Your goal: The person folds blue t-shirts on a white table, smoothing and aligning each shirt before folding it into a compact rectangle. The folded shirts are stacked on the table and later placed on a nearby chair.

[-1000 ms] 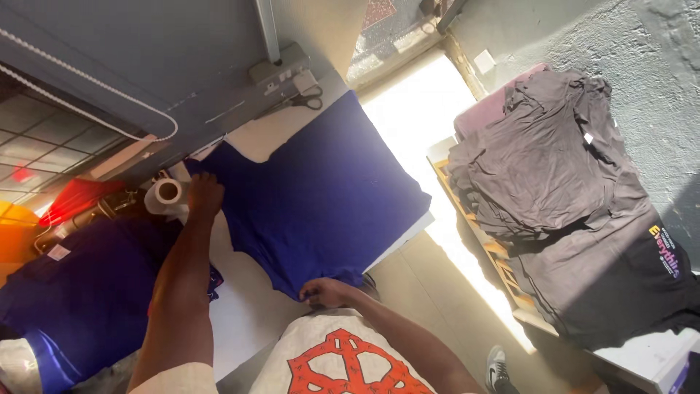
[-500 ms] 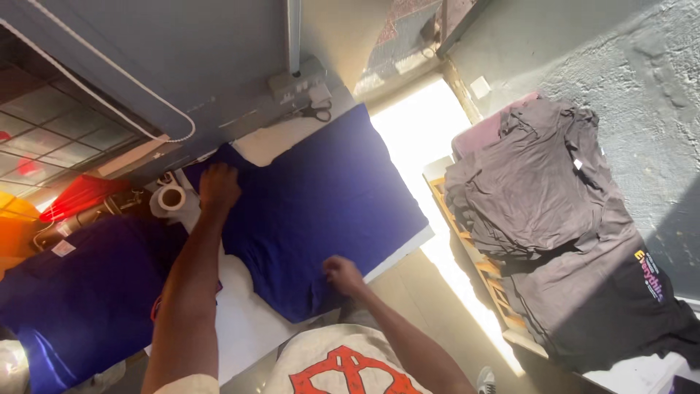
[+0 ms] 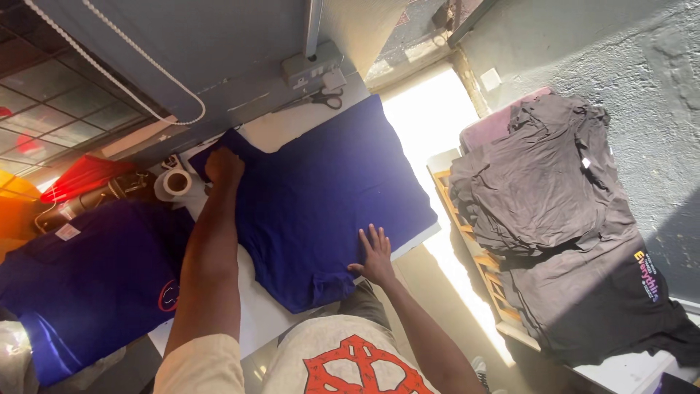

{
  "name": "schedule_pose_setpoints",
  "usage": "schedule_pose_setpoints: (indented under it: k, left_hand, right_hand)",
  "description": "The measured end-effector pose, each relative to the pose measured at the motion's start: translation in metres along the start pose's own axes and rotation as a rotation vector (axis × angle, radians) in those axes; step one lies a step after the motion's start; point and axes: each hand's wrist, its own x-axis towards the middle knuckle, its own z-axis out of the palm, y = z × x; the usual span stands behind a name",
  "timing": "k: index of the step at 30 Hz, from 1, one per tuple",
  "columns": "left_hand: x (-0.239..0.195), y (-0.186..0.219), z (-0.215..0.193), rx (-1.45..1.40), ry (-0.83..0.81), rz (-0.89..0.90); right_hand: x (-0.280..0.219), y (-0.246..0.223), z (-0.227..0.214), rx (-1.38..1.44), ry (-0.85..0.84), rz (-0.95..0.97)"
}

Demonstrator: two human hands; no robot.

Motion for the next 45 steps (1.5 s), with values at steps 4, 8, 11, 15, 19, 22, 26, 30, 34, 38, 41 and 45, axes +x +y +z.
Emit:
schedule_pose_setpoints:
  k: [4, 8, 11, 15, 19, 22, 26, 30, 34, 38, 41, 45]
  left_hand:
    - [-0.043, 0.022, 0.013, -0.049, 0.183, 0.057]
    - [-0.150, 0.052, 0.030, -0.075, 0.540, 0.206]
    - [-0.205, 0.043, 0.068, -0.047, 0.590, 0.265]
    - [-0.220, 0.005, 0.098, -0.148, 0.525, 0.322]
    - [-0.210, -0.011, 0.086, -0.153, 0.558, 0.311]
    - [-0.211, -0.010, 0.079, -0.116, 0.569, 0.289]
    - [-0.253, 0.009, 0.086, -0.191, 0.478, 0.234]
    - [-0.318, 0.034, 0.127, -0.189, 0.439, 0.300]
    - [-0.345, 0.030, 0.155, -0.120, 0.416, 0.225]
    - [-0.350, 0.020, 0.153, -0.133, 0.429, 0.187]
    - [-0.345, 0.014, 0.150, -0.091, 0.457, 0.181]
    - [-0.348, 0.021, 0.146, -0.069, 0.477, 0.168]
  right_hand:
    - [0.006, 0.000, 0.001, -0.049, -0.021, 0.025]
    - [0.004, -0.001, 0.003, -0.054, -0.056, 0.030]
    - [0.003, -0.004, 0.005, -0.053, -0.071, 0.030]
    - [-0.003, -0.004, 0.014, -0.076, -0.066, -0.017]
    - [-0.009, -0.001, 0.025, -0.127, -0.041, -0.080]
    - [-0.002, 0.008, 0.030, -0.149, 0.017, -0.125]
    - [0.024, 0.024, 0.019, -0.213, 0.241, -0.210]
    - [0.063, -0.005, -0.016, -0.186, 0.278, -0.402]
    - [0.098, -0.017, -0.016, -0.209, 0.172, -0.566]
    - [0.113, 0.002, -0.017, -0.226, 0.098, -0.642]
    - [0.134, 0.030, -0.039, -0.211, 0.156, -0.597]
    - [0.158, 0.091, -0.088, -0.127, 0.247, -0.317]
